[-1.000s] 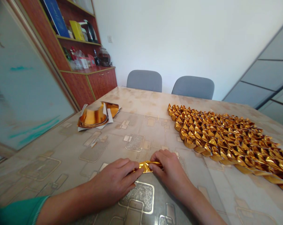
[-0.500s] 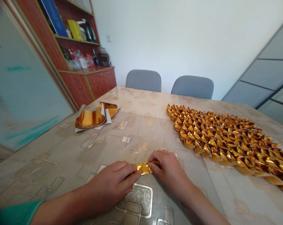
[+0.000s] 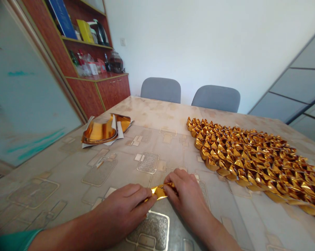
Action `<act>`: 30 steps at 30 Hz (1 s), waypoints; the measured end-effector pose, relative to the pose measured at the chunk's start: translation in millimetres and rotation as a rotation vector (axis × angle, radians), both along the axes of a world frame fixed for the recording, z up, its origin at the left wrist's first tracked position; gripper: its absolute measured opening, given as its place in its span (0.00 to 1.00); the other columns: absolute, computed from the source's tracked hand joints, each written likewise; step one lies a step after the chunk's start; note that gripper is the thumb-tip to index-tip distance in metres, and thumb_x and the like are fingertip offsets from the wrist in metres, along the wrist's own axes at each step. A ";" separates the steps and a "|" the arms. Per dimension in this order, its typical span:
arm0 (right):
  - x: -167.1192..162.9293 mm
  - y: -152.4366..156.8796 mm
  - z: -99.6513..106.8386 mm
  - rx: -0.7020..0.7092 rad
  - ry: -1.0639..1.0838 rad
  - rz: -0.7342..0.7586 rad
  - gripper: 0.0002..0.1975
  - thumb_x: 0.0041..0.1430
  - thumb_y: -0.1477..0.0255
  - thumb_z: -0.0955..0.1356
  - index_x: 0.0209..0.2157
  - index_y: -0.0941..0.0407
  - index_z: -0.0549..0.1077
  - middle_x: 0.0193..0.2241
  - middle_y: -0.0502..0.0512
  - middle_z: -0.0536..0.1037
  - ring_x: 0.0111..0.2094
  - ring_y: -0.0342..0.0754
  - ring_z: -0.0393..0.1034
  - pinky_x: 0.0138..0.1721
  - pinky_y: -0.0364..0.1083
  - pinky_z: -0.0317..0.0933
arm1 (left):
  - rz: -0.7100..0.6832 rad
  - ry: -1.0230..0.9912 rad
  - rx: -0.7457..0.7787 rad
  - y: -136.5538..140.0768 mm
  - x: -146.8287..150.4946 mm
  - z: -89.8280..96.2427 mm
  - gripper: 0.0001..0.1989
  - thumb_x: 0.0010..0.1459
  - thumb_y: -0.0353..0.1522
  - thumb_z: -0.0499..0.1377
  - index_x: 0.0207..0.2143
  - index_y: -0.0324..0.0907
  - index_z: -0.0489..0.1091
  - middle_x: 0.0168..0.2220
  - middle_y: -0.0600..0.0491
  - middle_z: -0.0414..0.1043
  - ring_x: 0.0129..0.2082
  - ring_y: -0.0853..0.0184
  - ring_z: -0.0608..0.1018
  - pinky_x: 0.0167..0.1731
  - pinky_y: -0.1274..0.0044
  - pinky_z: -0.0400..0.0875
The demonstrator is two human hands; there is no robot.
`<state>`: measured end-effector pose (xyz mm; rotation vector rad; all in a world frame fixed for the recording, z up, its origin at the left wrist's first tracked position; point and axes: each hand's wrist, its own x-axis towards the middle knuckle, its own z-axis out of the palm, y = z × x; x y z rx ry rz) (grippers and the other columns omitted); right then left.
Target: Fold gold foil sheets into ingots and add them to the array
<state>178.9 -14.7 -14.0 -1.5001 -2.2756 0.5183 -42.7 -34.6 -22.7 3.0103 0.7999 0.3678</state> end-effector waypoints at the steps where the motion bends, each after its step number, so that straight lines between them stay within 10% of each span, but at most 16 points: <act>1: -0.7 -0.5 0.0 0.008 -0.016 0.001 0.05 0.61 0.76 0.67 0.31 0.54 0.71 0.31 0.52 0.73 0.35 0.51 0.67 0.36 0.49 0.55 | -0.001 0.001 -0.007 0.0 -0.1 0.1 0.13 0.64 0.27 0.51 0.50 0.36 0.65 0.41 0.47 0.71 0.35 0.63 0.71 0.35 0.72 0.70; 30: -7.7 -0.3 -11.6 0.228 -0.217 0.033 0.05 0.59 0.76 0.70 0.31 0.55 0.69 0.30 0.52 0.73 0.33 0.52 0.67 0.35 0.49 0.59 | -0.013 0.064 0.007 4.7 2.2 7.2 0.15 0.61 0.28 0.54 0.51 0.37 0.67 0.55 0.44 0.68 0.41 0.60 0.71 0.42 0.69 0.68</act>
